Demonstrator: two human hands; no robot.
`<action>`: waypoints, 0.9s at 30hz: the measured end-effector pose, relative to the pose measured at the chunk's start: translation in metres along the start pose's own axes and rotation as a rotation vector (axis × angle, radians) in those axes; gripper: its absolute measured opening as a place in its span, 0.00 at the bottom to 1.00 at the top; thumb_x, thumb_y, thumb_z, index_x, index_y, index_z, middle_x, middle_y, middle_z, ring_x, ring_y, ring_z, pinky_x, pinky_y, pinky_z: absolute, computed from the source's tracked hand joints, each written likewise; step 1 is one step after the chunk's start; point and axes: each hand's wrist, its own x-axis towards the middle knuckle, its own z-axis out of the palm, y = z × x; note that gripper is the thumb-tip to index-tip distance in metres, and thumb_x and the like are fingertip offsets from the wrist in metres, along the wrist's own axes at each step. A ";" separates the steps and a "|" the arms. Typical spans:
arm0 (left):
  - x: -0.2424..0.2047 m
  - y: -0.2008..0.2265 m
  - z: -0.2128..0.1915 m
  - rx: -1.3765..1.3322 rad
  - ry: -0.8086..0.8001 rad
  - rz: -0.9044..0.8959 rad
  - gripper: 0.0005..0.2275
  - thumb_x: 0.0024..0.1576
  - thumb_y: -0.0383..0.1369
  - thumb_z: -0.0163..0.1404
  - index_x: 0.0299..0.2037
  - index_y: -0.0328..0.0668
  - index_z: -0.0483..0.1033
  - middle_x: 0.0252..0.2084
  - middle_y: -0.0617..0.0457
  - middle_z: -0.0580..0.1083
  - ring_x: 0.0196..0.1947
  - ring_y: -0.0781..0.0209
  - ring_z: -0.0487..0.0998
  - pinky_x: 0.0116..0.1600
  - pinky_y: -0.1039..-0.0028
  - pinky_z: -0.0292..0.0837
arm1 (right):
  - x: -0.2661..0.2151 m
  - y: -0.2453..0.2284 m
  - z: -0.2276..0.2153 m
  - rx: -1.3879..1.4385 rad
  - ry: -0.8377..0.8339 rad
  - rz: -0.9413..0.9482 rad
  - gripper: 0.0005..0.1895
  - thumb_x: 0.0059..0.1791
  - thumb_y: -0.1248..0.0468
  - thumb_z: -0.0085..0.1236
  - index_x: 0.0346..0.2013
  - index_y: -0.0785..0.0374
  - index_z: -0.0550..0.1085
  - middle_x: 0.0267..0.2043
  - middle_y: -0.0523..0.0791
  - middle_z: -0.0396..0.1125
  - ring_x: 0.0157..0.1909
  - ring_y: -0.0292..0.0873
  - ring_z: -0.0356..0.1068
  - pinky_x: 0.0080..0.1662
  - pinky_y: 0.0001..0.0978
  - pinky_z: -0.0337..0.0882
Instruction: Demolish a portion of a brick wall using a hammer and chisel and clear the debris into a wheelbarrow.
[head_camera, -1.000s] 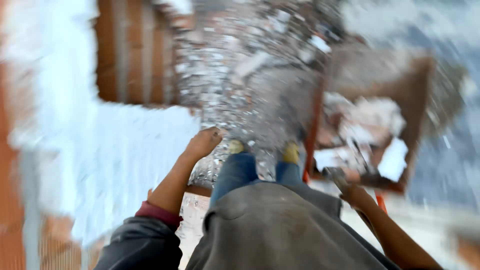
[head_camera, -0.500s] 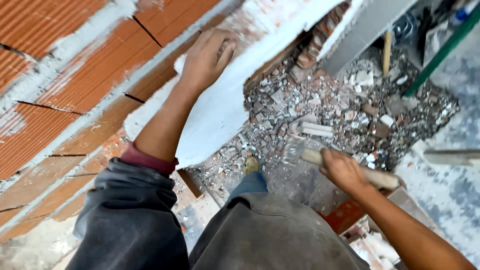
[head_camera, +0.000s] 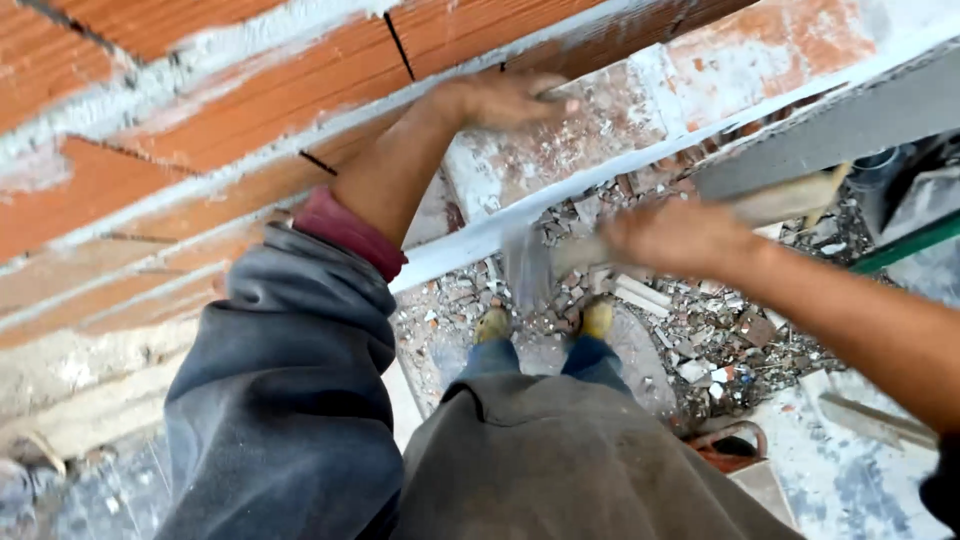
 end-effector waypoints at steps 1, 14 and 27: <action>0.008 -0.004 0.006 -0.034 0.019 0.022 0.56 0.45 0.78 0.19 0.87 0.65 0.46 0.89 0.50 0.52 0.84 0.40 0.56 0.83 0.28 0.43 | -0.001 0.024 0.010 -0.277 0.151 0.051 0.16 0.68 0.60 0.52 0.36 0.54 0.66 0.19 0.44 0.71 0.17 0.35 0.74 0.17 0.27 0.81; -0.006 0.027 -0.005 -0.111 -0.053 -0.248 0.58 0.38 0.79 0.15 0.85 0.74 0.51 0.91 0.55 0.43 0.89 0.40 0.38 0.81 0.19 0.31 | -0.039 0.081 0.060 -0.210 0.134 -0.006 0.06 0.66 0.65 0.49 0.44 0.56 0.66 0.22 0.44 0.74 0.15 0.37 0.71 0.12 0.31 0.72; 0.005 0.006 -0.018 -0.194 -0.049 -0.219 0.56 0.40 0.78 0.23 0.85 0.72 0.54 0.91 0.53 0.45 0.88 0.38 0.40 0.82 0.23 0.37 | -0.031 0.069 0.060 -0.373 0.149 -0.074 0.09 0.65 0.60 0.47 0.52 0.64 0.64 0.23 0.43 0.63 0.18 0.38 0.60 0.15 0.32 0.67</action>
